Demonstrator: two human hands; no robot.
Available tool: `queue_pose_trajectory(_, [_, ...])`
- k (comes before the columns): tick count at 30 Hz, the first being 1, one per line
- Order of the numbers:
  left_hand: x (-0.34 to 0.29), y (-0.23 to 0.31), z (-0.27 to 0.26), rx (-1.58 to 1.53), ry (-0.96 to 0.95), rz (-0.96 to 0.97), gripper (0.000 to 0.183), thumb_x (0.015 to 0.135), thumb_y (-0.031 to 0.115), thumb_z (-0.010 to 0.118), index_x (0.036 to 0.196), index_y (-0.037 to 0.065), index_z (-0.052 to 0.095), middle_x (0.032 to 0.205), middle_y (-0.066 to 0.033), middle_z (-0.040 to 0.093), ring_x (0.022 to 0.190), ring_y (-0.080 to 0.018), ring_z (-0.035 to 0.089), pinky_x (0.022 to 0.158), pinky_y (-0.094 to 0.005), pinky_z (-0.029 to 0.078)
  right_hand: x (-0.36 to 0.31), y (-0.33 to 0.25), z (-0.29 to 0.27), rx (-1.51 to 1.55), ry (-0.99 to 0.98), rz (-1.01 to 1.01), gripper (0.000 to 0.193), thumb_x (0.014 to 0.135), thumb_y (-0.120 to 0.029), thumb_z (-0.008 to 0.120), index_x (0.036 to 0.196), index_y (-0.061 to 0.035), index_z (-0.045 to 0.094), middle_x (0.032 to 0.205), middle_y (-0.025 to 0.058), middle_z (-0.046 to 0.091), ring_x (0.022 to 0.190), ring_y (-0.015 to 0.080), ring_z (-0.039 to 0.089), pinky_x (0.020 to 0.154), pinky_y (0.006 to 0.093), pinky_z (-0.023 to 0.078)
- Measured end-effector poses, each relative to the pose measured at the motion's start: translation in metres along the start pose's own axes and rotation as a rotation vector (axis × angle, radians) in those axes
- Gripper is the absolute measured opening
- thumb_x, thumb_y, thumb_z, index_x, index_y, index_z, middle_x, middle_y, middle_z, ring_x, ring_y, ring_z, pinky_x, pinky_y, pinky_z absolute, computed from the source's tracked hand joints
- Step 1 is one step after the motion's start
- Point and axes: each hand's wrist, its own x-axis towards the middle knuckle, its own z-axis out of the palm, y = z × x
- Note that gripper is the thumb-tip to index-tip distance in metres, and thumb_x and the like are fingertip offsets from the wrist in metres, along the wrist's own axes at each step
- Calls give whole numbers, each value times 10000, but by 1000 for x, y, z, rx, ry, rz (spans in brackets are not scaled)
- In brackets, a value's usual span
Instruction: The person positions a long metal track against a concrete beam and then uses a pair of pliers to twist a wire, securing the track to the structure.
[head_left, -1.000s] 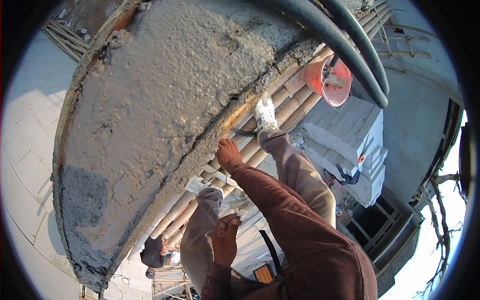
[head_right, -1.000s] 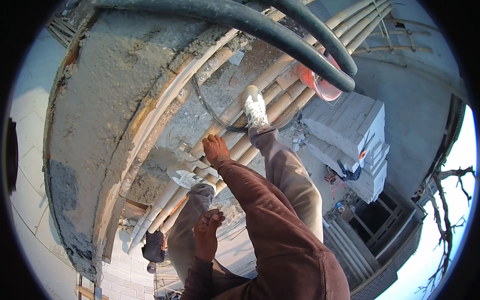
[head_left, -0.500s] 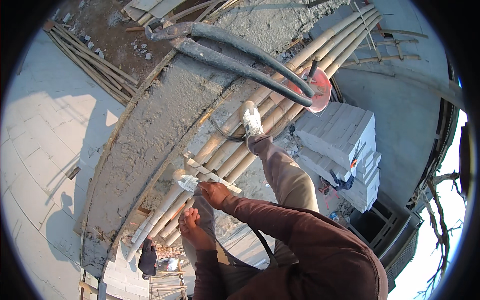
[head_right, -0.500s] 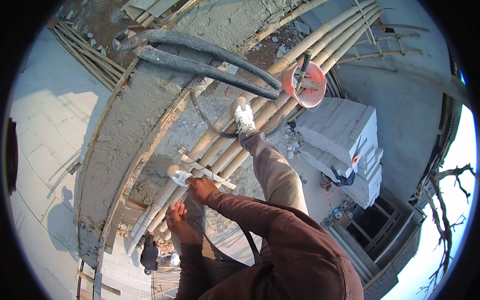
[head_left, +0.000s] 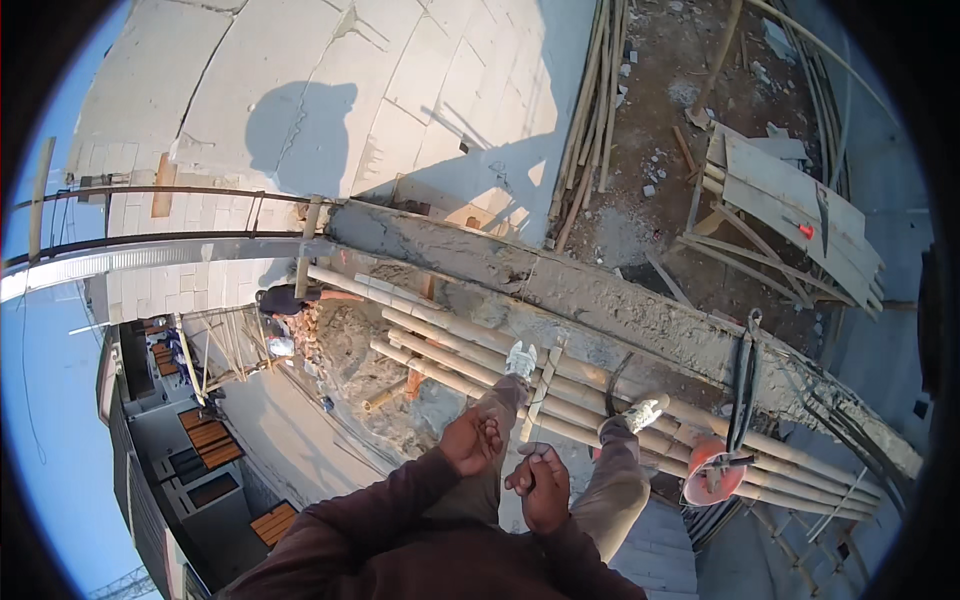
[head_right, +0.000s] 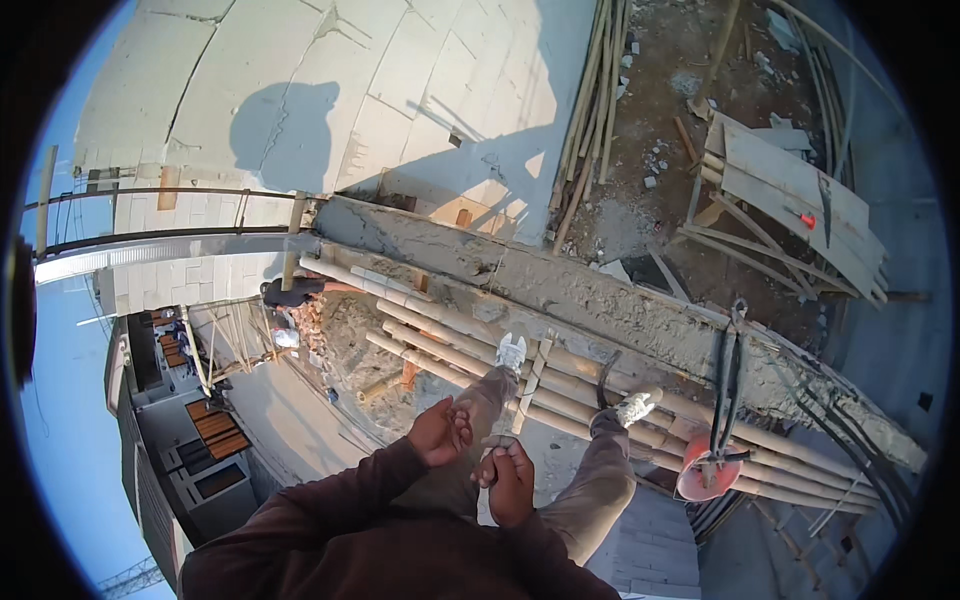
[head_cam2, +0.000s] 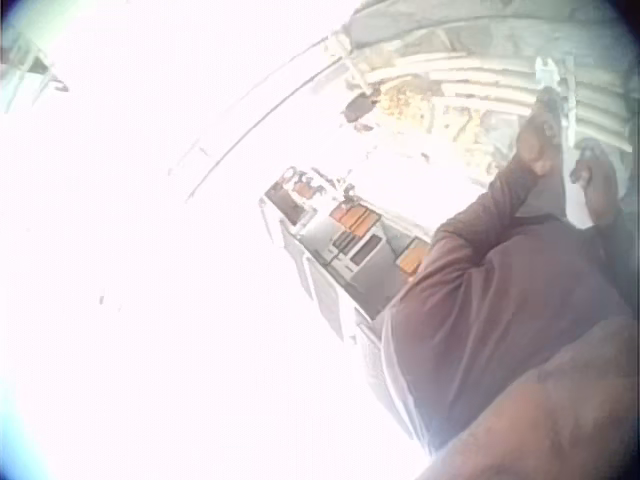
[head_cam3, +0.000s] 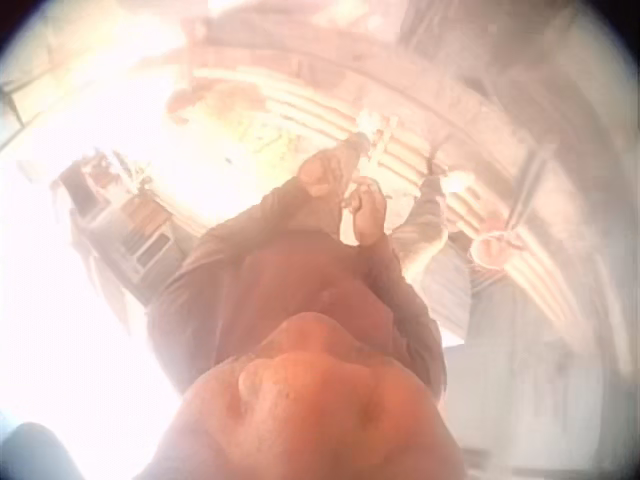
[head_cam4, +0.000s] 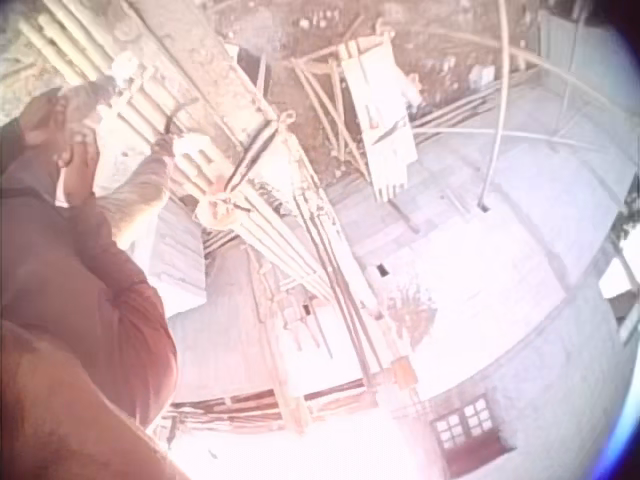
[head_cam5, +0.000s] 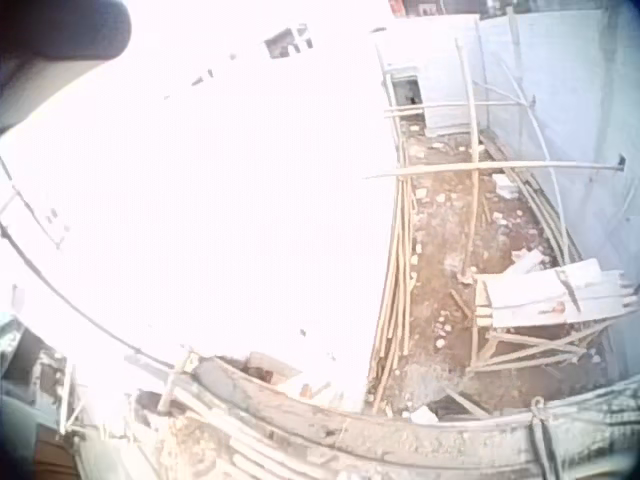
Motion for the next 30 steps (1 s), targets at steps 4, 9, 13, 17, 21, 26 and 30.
queue_pose_trajectory(4, [-62,7,27,-5,442,549,256,987,326,455,1089,99,514,667,49,371,530,-69,355,430,-239,289,-42,-51,-41,-139,189,62,199,978,-155,397,1104,-40,499,613,-12,392,510,96,387,554,317,443])
queue_pose_trajectory(9, [-116,13,15,-249,399,760,270,984,311,464,1146,101,515,678,49,374,527,-64,358,447,-229,302,-55,-128,-29,-298,160,-114,215,987,-174,398,1123,-42,499,626,-10,395,492,89,375,522,298,431])
queue_pose_trajectory(13, [-148,32,38,-322,286,934,301,1009,289,428,1213,82,509,682,56,356,540,-55,349,460,-225,308,-47,-176,26,-516,87,-342,234,1001,-179,401,1162,-55,516,652,-26,396,479,74,356,473,248,381])
queue_pose_trajectory(17, [-196,40,113,-61,-12,1088,329,1025,287,428,1251,58,497,728,53,420,601,-55,424,527,-225,386,-41,-163,104,-745,-229,-502,209,998,-143,413,1105,-26,549,629,-25,419,508,37,356,460,221,302])
queue_pose_trajectory(21, [-222,45,183,-20,-226,1191,381,1027,318,427,1287,44,476,997,-14,588,917,-117,587,788,-270,496,-43,-119,162,-847,-428,-531,189,992,-129,424,1080,-30,558,618,-33,428,515,30,349,472,216,290])
queue_pose_trajectory(26, [-245,72,199,-63,-360,1365,371,1031,316,412,1277,52,496,1166,-58,598,1089,-160,584,908,-315,492,-39,-105,170,-842,-525,-210,195,998,-135,410,1068,-13,545,600,-29,417,495,35,351,465,214,300])
queue_pose_trajectory(30, [-247,91,198,-28,-168,1501,365,1028,299,434,1268,38,521,1113,-37,604,1028,-136,594,859,-295,498,-47,-105,187,-954,-611,-88,196,991,-118,413,1018,-12,576,594,-41,428,505,32,358,475,218,300])
